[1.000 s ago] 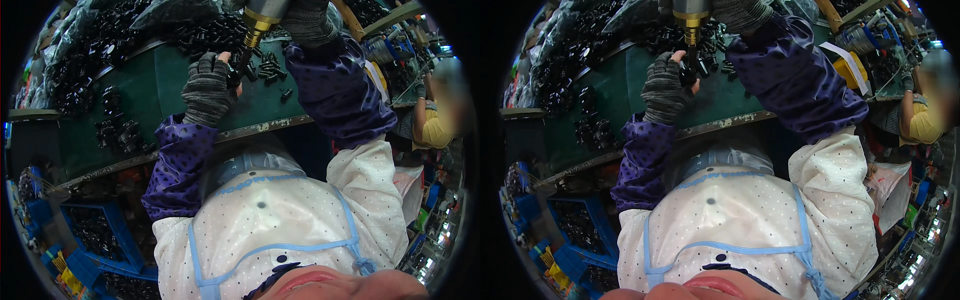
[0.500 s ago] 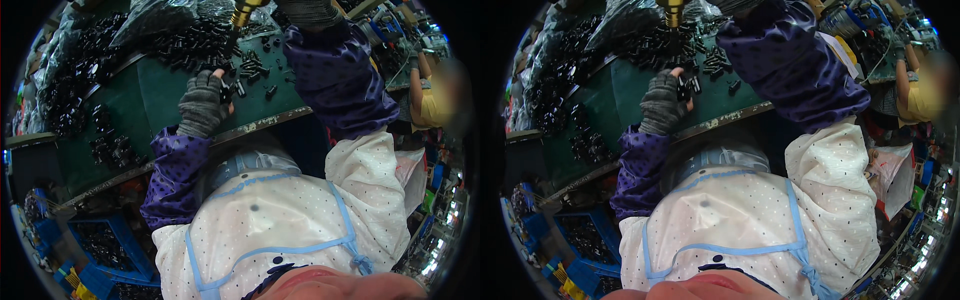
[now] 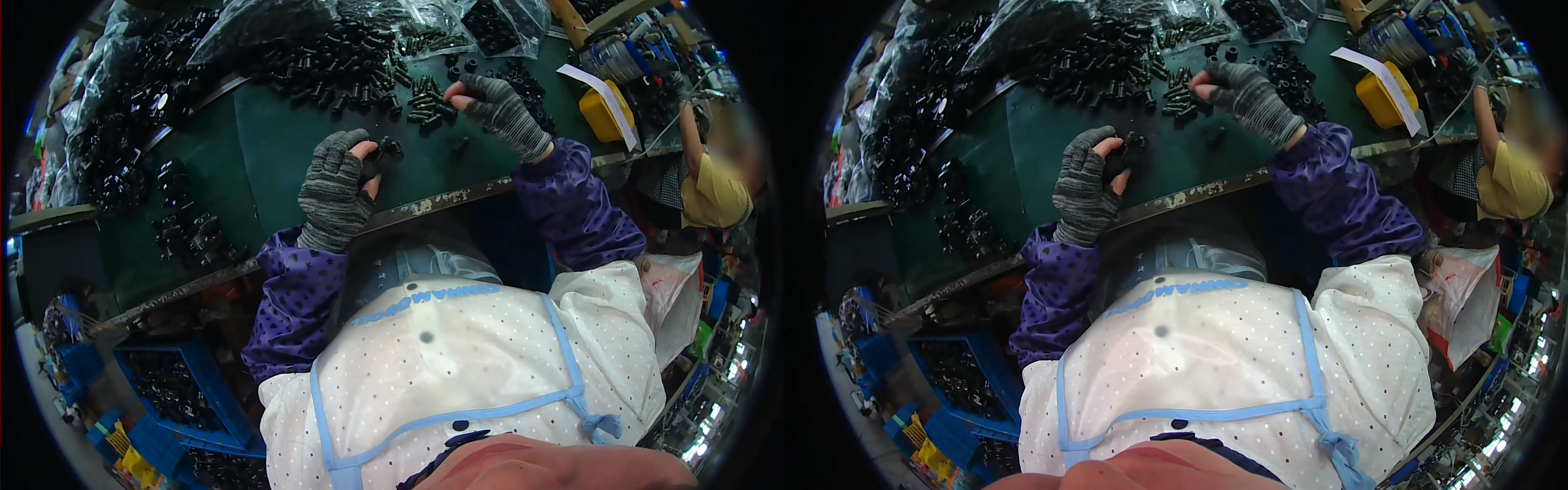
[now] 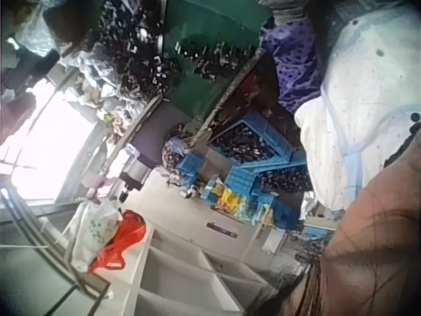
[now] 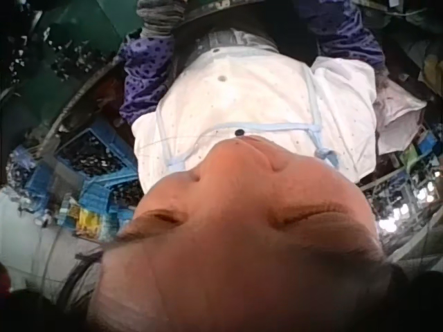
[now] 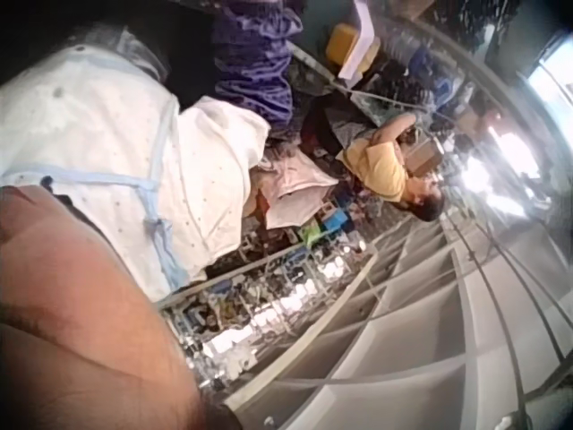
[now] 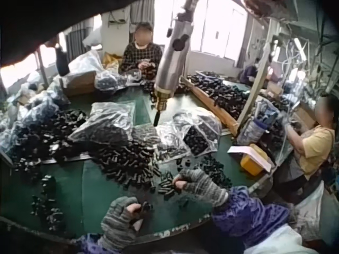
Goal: Assembling small black plastic components using a pneumatic screwdriver.
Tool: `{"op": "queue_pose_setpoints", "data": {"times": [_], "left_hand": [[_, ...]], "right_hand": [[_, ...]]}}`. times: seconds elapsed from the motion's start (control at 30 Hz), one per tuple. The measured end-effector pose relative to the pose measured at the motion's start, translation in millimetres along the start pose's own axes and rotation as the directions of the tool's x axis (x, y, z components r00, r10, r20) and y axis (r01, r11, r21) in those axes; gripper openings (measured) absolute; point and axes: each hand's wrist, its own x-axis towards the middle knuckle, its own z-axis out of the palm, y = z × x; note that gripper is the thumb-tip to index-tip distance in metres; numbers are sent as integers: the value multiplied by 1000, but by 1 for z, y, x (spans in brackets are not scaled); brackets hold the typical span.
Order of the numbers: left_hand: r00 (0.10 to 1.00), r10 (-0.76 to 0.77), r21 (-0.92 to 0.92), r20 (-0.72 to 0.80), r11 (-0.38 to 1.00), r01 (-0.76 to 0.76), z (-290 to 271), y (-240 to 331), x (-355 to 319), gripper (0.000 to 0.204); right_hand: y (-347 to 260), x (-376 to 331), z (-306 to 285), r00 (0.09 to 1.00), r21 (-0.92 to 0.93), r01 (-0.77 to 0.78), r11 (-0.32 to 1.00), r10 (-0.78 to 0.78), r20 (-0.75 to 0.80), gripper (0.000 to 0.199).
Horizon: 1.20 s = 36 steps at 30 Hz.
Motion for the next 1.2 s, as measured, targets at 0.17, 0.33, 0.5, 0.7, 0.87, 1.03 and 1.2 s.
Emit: {"op": "queue_pose_setpoints", "data": {"times": [0.17,0.33,0.5,0.7,0.87,1.03,1.2], "left_hand": [[999,9,-39,-53,999,-11,2,3,-1,48],[999,36,74,6,997,-36,-2,8,0,49],[999,29,36,-22,999,-28,1,7,-2,48],[999,6,-14,-35,1000,-6,2,9,1,47],[999,26,40,-41,999,-25,5,8,-4,46],[999,22,3,-38,1000,-22,8,5,-4,47],[999,-18,12,-45,1000,18,4,7,-5,55]], "right_hand": [[-39,11,36,913,354,-328,876,198,355,22],[-24,15,45,917,374,-296,879,152,369,25],[-23,19,51,944,-74,234,969,-208,256,20],[-17,40,57,913,33,-137,990,114,392,16],[-20,15,56,926,-44,316,948,-298,231,17],[-16,-10,69,862,-395,497,773,-490,126,26],[-6,12,24,943,-394,269,879,-157,294,36]]}}
